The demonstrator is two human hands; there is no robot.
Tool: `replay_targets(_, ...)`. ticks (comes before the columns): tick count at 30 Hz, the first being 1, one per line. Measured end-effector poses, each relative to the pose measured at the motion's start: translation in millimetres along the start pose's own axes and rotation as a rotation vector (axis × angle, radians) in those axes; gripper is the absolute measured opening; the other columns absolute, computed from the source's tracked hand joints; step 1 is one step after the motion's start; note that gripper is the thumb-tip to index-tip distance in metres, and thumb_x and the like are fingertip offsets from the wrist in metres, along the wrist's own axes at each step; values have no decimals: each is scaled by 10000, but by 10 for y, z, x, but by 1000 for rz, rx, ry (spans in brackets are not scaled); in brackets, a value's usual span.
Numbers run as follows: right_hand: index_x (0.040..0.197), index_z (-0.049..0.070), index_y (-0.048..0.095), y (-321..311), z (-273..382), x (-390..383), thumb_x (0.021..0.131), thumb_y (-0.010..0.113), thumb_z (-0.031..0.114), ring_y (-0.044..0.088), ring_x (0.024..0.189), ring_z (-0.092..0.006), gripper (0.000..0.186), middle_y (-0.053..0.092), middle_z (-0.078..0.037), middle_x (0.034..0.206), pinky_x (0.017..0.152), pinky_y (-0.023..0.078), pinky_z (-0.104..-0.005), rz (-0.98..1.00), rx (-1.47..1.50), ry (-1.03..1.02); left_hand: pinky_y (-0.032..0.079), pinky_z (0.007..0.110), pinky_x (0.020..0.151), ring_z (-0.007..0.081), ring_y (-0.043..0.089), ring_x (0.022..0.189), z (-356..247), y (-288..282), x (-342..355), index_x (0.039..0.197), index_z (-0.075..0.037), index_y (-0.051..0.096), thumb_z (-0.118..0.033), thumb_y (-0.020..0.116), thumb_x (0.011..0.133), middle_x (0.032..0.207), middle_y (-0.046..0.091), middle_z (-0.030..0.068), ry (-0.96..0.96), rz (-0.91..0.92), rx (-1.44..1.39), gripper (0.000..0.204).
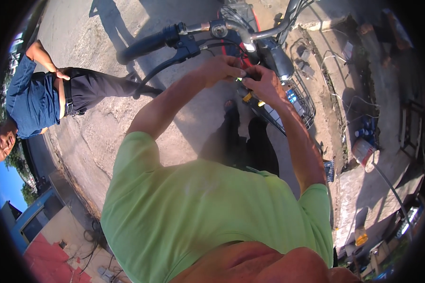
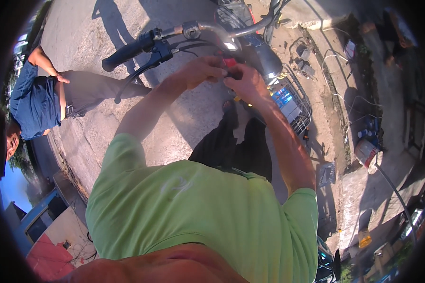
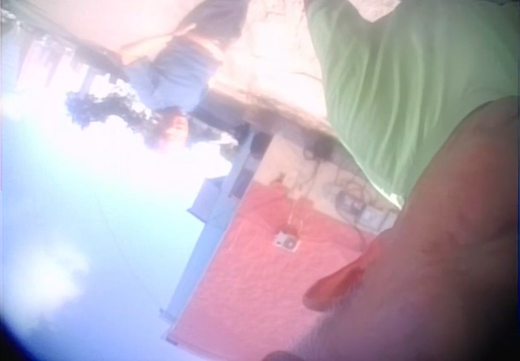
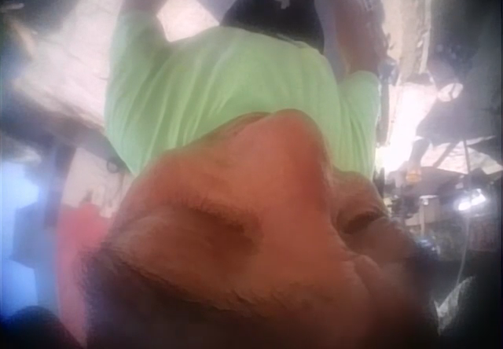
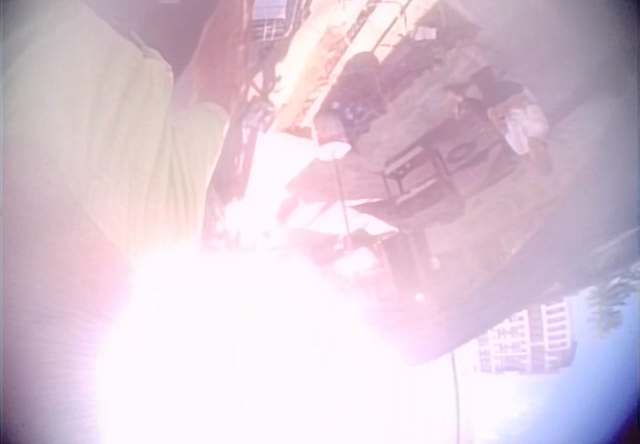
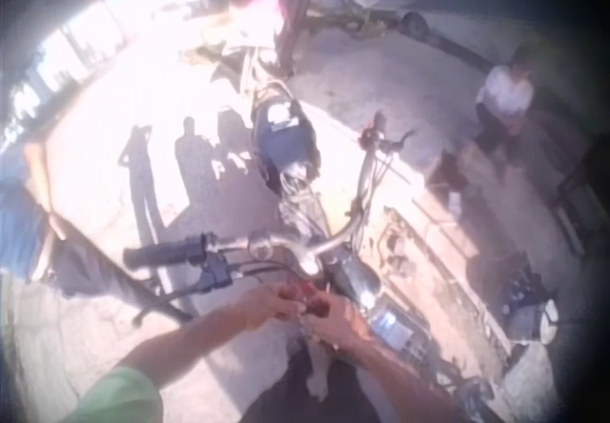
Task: The person repairs a small electric bicycle by hand, removing a connector from a wire and then twisting and connecting new electrical wires on the handlebars.
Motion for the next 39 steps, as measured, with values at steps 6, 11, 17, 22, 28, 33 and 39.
replay_targets(6,1207,0,680,14,-69,-22,845,742,252,703,972,-214,446,734,-124,1074,865,548,-350,-33,58,15,548,311,823,143,639,906,-44,8,-167,1217,-49,683,-192,726,937,981,654,18,-37,-35,-269,318)
replay_targets(11,1209,5,682,26,-116,-26,849,742,264,707,973,-215,447,738,-126,1068,858,549,-347,-51,49,36,564,345,851,147,651,916,7,-12,-174,1201,-50,687,-195,726,940,983,659,19,-17,-14,-243,300)
replay_targets(17,1181,8,694,49,-191,56,834,742,295,710,965,-219,453,740,-130,1043,851,551,-353,-34,22,40,529,297,745,116,620,818,-42,9,-148,1079,-49,702,-198,749,918,917,657,5,20,-21,-111,224)
replay_targets(22,1145,4,704,58,-363,148,828,742,320,709,967,-232,449,735,-145,1039,860,549,-368,-52,33,54,446,282,637,96,556,702,-153,18,-43,947,-40,713,-187,746,879,783,629,2,59,-54,187,165)
replay_targets(28,1036,32,736,8,-36,68,838,696,331,696,769,-189,361,728,-93,842,731,542,-352,-44,-229,-3,426,310,587,102,552,657,-127,-27,-35,908,-18,722,-218,734,826,710,615,15,106,-164,467,216)
replay_targets(33,1144,115,737,-30,5,-11,844,642,312,713,954,-339,371,736,-168,971,858,547,-443,-88,-310,-76,466,292,626,116,601,677,-345,213,-123,957,-16,713,-182,704,854,752,658,40,140,-279,690,196)
replay_targets(39,1003,67,708,62,39,-219,869,618,218,695,873,-367,221,718,-166,935,794,545,-455,-94,-188,-205,521,439,714,338,701,785,-267,316,-133,1013,-7,718,-225,706,818,857,719,173,273,-498,826,293)
Point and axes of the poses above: each hand's wrist, its own x-axis towards the middle knuckle, its own y-axis out of the palm, z = x × y, the point moved 5 cm from there along x, towards the middle knuckle
